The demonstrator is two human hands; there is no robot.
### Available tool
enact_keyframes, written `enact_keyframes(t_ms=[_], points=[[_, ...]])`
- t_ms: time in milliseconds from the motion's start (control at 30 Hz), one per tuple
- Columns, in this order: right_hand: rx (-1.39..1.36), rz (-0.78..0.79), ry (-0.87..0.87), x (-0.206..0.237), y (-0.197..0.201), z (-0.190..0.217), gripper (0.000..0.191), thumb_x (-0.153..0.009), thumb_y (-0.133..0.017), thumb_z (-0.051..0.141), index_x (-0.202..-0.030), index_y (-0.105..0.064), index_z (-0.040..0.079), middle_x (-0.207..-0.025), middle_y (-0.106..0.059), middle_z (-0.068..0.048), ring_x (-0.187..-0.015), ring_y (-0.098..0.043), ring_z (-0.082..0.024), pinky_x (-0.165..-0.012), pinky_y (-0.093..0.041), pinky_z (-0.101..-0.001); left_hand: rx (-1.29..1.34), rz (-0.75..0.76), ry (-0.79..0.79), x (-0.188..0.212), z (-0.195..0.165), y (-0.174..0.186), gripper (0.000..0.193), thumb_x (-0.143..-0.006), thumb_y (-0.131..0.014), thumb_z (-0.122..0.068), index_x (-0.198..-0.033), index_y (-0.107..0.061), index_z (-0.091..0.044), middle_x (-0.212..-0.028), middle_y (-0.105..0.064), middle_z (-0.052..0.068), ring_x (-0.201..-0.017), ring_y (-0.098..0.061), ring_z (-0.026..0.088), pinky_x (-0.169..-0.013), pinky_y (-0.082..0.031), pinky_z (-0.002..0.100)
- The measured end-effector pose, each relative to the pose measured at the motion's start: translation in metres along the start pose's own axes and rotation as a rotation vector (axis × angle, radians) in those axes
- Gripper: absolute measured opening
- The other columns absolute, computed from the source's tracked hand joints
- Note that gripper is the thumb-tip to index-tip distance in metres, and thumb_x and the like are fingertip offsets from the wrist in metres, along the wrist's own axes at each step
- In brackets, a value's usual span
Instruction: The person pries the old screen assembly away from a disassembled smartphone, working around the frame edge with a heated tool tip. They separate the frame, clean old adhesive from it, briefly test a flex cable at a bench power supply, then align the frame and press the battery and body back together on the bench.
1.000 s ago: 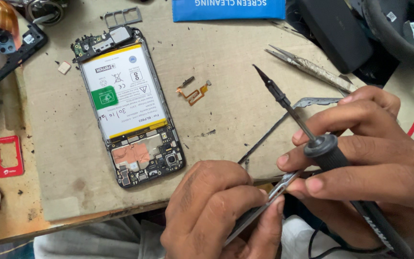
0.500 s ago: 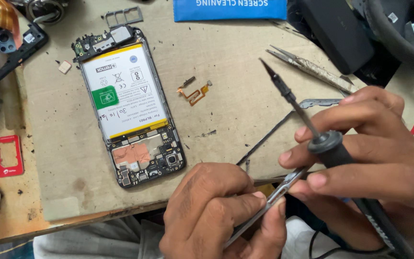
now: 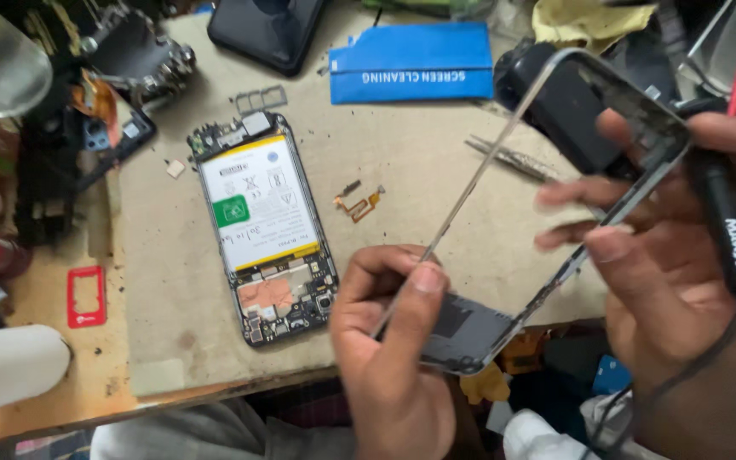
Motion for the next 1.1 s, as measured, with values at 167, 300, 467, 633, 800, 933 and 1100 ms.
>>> enact_keyframes(t_ms=[167, 300, 467, 633, 800, 933, 1100], points=[[0.010, -0.051, -0.061, -0.028, 0.016, 0.006, 0.059, -0.103, -0.060, -0.008, -0.152, -0.034, 0.010, -0.139, -0.067, -0.023, -0.104, -0.075, -0.026, -0.080, -0.062, -0.0407, -0.381, 0.175, -0.030, -0.004, -0.008, -0.012, 0.033, -0.093, -0.072, -0.008, -0.122, -0.060, 0.002, -0.114, -0.066, 0.011, -0.104, -0.061, 0.016, -0.092, -0.048, 0.028], [0.416, 0.292, 0.159, -0.068, 0.000, 0.052, 0.037, -0.108, -0.058, -0.007, -0.137, -0.043, 0.009, -0.130, -0.069, -0.018, -0.107, -0.075, -0.026, -0.089, -0.063, -0.0380, -0.792, 0.288, -0.364, -0.007, -0.041, -0.022, 0.057, -0.093, -0.075, -0.010, -0.145, -0.054, 0.001, -0.138, -0.065, 0.012, -0.128, -0.062, 0.021, -0.107, -0.050, 0.031], [0.604, 0.811, 0.494, -0.101, -0.059, 0.087, 0.032, -0.083, -0.079, 0.000, -0.112, -0.072, 0.012, -0.106, -0.076, -0.009, -0.095, -0.077, -0.019, -0.072, -0.060, -0.0299, -1.176, 0.263, -0.663, -0.013, -0.072, -0.023, 0.070, -0.081, -0.079, -0.010, -0.142, -0.046, 0.001, -0.132, -0.061, 0.011, -0.114, -0.063, 0.021, -0.093, -0.052, 0.033], [0.609, 0.851, 0.693, -0.099, -0.091, 0.086, 0.032, -0.079, -0.079, -0.004, -0.108, -0.075, 0.008, -0.104, -0.076, -0.012, -0.100, -0.073, -0.032, -0.076, -0.058, -0.0413, -1.367, 0.211, -0.585, -0.021, -0.075, -0.016, 0.028, -0.089, -0.079, -0.006, -0.116, -0.071, -0.007, -0.104, -0.074, 0.008, -0.089, -0.074, 0.021, -0.077, -0.057, 0.033], [0.460, 0.440, 0.449, -0.083, -0.032, 0.065, 0.023, -0.088, -0.070, 0.009, -0.111, -0.066, 0.008, -0.103, -0.073, -0.016, -0.100, -0.069, -0.033, -0.080, -0.056, -0.0435, -1.396, 0.320, -0.712, -0.010, -0.069, -0.017, 0.034, -0.082, -0.075, 0.003, -0.115, -0.067, -0.004, -0.100, -0.072, 0.010, -0.093, -0.072, 0.027, -0.082, -0.057, 0.036], [0.190, 0.034, 0.148, -0.030, 0.042, 0.015, 0.028, -0.094, -0.062, 0.024, -0.118, -0.061, 0.011, -0.095, -0.072, -0.017, -0.089, -0.064, -0.032, -0.076, -0.051, -0.0446, -1.313, 0.481, -0.738, 0.000, -0.059, -0.017, 0.044, -0.083, -0.075, 0.001, -0.125, -0.062, -0.003, -0.108, -0.071, 0.014, -0.096, -0.071, 0.030, -0.084, -0.058, 0.037], [-0.055, -0.244, 0.006, 0.064, 0.099, -0.045, 0.039, -0.101, -0.052, 0.042, -0.127, -0.055, 0.014, -0.085, -0.070, -0.019, -0.074, -0.059, -0.031, -0.071, -0.045, -0.0459, -1.268, 0.419, -0.679, 0.003, -0.053, -0.010, 0.051, -0.086, -0.078, -0.002, -0.133, -0.058, -0.004, -0.105, -0.071, 0.011, -0.084, -0.071, 0.024, -0.075, -0.059, 0.033]])
Point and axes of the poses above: each hand's wrist, its own x-axis away from the middle knuckle, its own y-axis out of the back of the hand, z = x × y, the point moved 5 cm from there along -x, towards the middle knuckle
